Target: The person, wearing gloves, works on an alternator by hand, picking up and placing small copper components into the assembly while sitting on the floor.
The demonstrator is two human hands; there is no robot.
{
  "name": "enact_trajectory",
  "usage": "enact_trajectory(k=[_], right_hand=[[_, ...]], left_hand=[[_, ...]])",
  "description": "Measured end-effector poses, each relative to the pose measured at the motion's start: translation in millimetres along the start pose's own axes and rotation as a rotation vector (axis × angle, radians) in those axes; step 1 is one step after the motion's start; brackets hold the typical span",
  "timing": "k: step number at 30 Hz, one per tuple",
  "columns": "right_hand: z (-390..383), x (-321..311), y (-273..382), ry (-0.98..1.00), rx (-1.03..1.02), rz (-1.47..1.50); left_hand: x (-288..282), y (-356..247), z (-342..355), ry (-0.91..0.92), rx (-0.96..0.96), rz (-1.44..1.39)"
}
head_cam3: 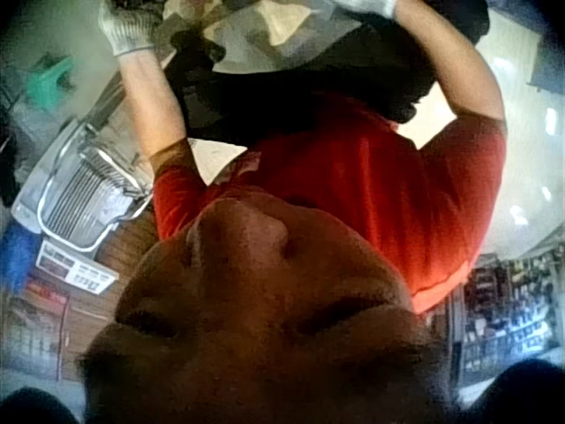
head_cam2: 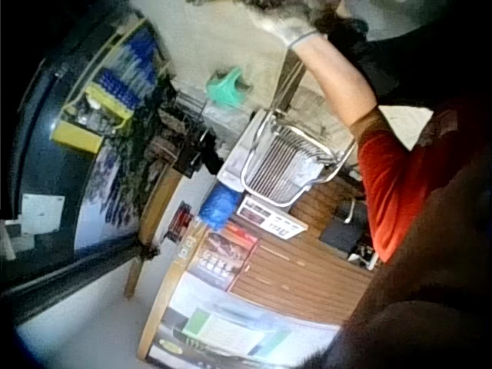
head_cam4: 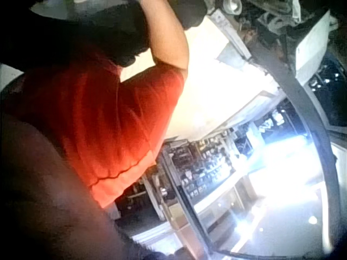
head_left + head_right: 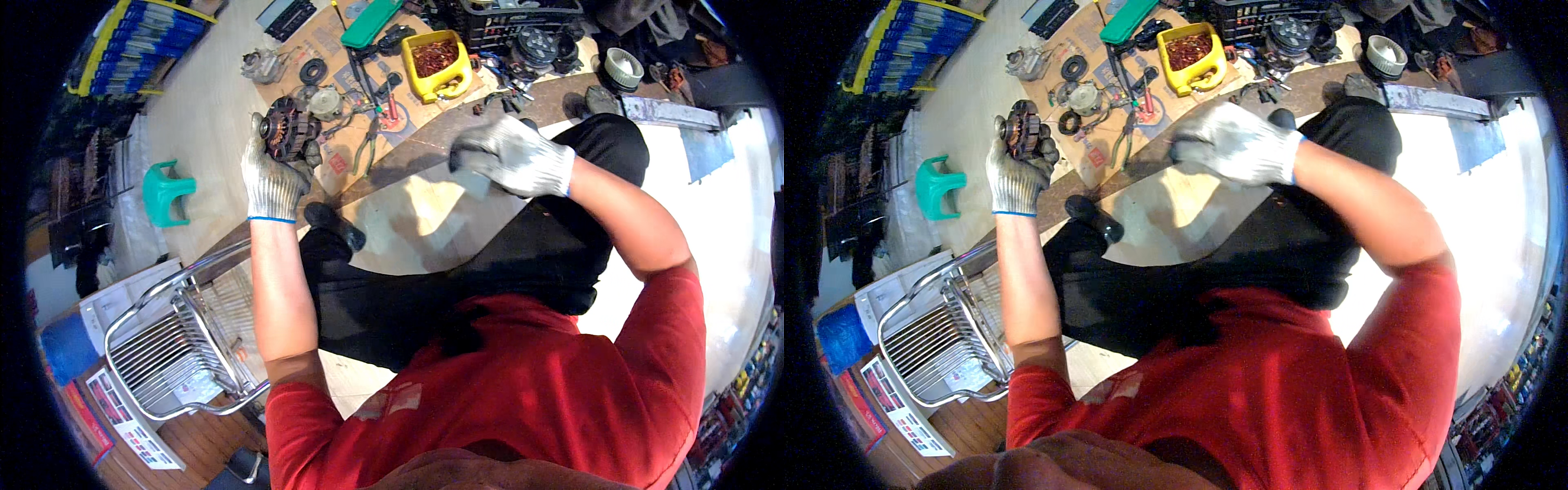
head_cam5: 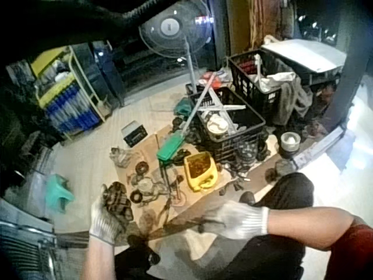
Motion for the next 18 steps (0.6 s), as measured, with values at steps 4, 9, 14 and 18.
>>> enact_trajectory(k=[4, 9, 14, 18], right_hand=[[-77.7, -28.0, 42.0, 0.020, 0.395, 0.313], [-216.6, -64.3, 70.0, 0.120, 0.715, -0.119], [-442.3, -111.5, 82.7, 0.258, 1.240, -0.745], [-549.8, -152.7, 145.8, 0.279, 1.803, -0.901]], left_hand=[[-1.0, 24.4, 13.1, 0.014, -0.067, 0.070], [13.9, 35.5, 28.9, -0.071, 0.033, 0.201], [10.8, 30.4, 62.1, -0.095, -0.032, 0.286], [16.4, 40.4, 61.9, 0.914, -0.321, -0.046]])
Point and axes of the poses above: each hand's wrist, its own z-axis towards the middle knuckle, its own x-axis out of the palm, y = z × x, the point moved 2 cm from there along z, towards the middle knuckle, and after that the axes turned 4 degrees about z, right-handed, at the moved point
